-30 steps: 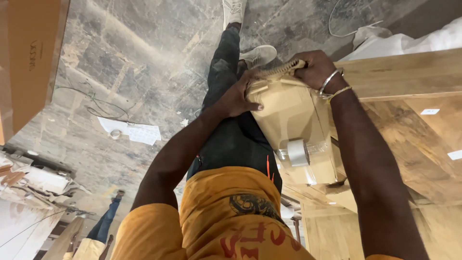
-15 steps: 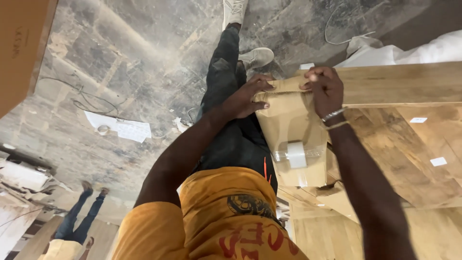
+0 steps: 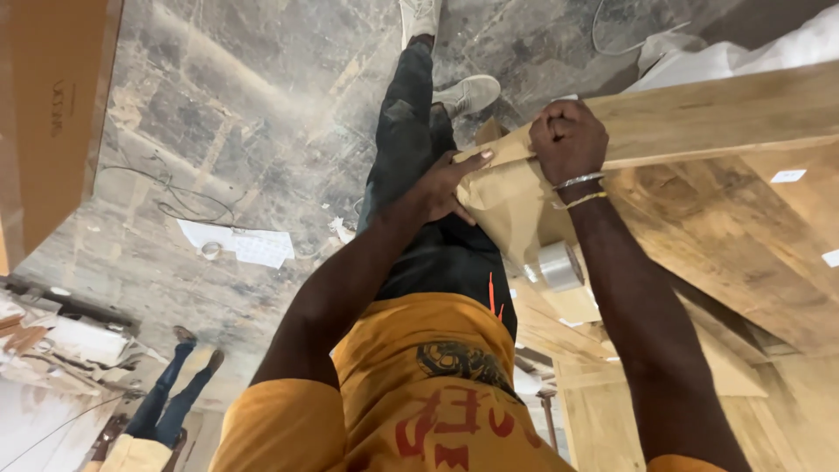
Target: The person places foam sheets over a wooden component and then wraps it in brown paper, securing the paper with clear tape.
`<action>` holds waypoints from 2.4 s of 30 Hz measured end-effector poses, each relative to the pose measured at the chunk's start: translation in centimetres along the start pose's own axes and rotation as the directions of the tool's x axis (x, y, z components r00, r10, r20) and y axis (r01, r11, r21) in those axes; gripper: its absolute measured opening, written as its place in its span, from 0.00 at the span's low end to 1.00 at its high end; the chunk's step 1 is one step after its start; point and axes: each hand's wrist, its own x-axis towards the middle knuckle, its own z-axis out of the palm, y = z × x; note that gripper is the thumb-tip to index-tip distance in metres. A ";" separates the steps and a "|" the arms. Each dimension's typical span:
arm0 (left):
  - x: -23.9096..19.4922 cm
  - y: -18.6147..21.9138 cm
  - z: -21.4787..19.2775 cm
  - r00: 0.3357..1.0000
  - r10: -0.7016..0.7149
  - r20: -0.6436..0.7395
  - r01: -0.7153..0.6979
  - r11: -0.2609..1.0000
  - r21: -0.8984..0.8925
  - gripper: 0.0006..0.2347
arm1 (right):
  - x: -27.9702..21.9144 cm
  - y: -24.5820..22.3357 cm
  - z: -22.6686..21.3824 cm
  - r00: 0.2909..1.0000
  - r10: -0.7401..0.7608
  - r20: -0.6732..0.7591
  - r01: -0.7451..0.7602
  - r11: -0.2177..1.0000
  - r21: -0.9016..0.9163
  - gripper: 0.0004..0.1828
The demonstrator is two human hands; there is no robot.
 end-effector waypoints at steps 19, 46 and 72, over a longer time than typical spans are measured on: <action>1.1 -3.0 1.6 0.924 0.224 -0.310 -0.171 0.967 0.190 0.33 | 1.6 1.5 -2.3 0.838 -0.188 0.512 0.334 0.919 -0.209 0.39; 1.3 -3.9 2.0 0.721 0.597 -0.353 -0.469 0.794 0.387 0.32 | -12.1 -8.5 -5.8 0.819 0.391 0.419 -0.393 0.915 -0.087 0.19; -8.9 -4.5 3.2 0.676 0.735 -0.046 -0.644 0.620 0.448 0.23 | 8.0 -3.2 -3.2 0.349 0.380 0.856 -0.376 0.894 -0.244 0.23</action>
